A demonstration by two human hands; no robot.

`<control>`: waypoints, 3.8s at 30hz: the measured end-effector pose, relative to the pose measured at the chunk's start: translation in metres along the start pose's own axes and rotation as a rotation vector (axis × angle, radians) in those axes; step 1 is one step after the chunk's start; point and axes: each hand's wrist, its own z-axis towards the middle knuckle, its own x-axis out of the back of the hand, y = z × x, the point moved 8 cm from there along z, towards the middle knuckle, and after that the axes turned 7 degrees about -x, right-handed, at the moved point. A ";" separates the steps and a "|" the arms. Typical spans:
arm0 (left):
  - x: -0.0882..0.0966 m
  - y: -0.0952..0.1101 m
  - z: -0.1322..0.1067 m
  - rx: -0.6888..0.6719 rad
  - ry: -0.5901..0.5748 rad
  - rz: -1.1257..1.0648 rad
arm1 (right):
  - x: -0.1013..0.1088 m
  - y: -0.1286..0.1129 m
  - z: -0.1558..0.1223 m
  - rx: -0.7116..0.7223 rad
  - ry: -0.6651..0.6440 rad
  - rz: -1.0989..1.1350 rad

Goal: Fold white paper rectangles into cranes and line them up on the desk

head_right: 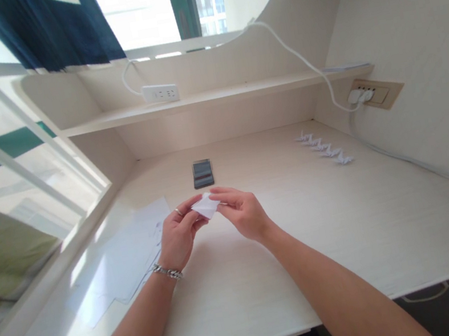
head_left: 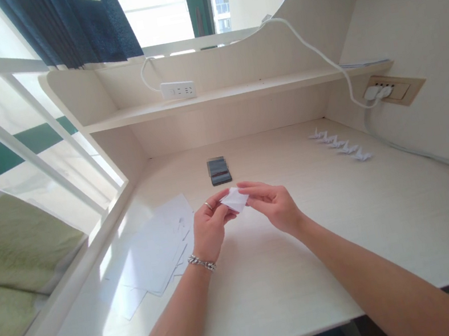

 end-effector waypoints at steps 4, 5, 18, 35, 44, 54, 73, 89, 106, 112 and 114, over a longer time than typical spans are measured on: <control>-0.004 0.001 -0.001 -0.012 -0.031 0.013 | 0.007 0.016 0.007 -0.158 0.080 0.056; -0.005 0.002 -0.001 -0.015 -0.037 0.017 | 0.008 0.018 0.008 -0.181 0.077 0.069; -0.009 0.007 -0.002 -0.087 -0.125 0.331 | 0.003 0.026 0.007 -0.313 0.014 0.161; -0.010 0.011 -0.004 -0.184 -0.140 0.278 | -0.008 0.026 0.006 -0.313 -0.121 0.187; 0.000 0.013 -0.004 -0.173 -0.016 0.337 | -0.014 0.025 0.003 -0.335 -0.183 0.210; -0.002 0.015 -0.004 -0.137 0.005 0.473 | -0.015 0.027 0.001 -0.397 -0.180 0.142; -0.003 0.003 -0.004 0.000 -0.046 0.051 | -0.014 0.036 -0.001 -0.477 -0.300 0.206; -0.003 -0.004 -0.004 0.041 -0.023 0.264 | -0.006 0.020 0.002 -0.261 -0.076 -0.128; -0.009 -0.006 -0.007 -0.144 -0.112 0.554 | -0.005 -0.004 -0.006 0.062 0.153 -0.578; -0.009 -0.008 -0.007 -0.136 -0.117 0.530 | -0.006 0.006 -0.004 -0.048 0.089 -0.427; -0.009 -0.007 -0.007 -0.130 -0.114 0.522 | -0.005 0.008 -0.003 -0.064 0.080 -0.410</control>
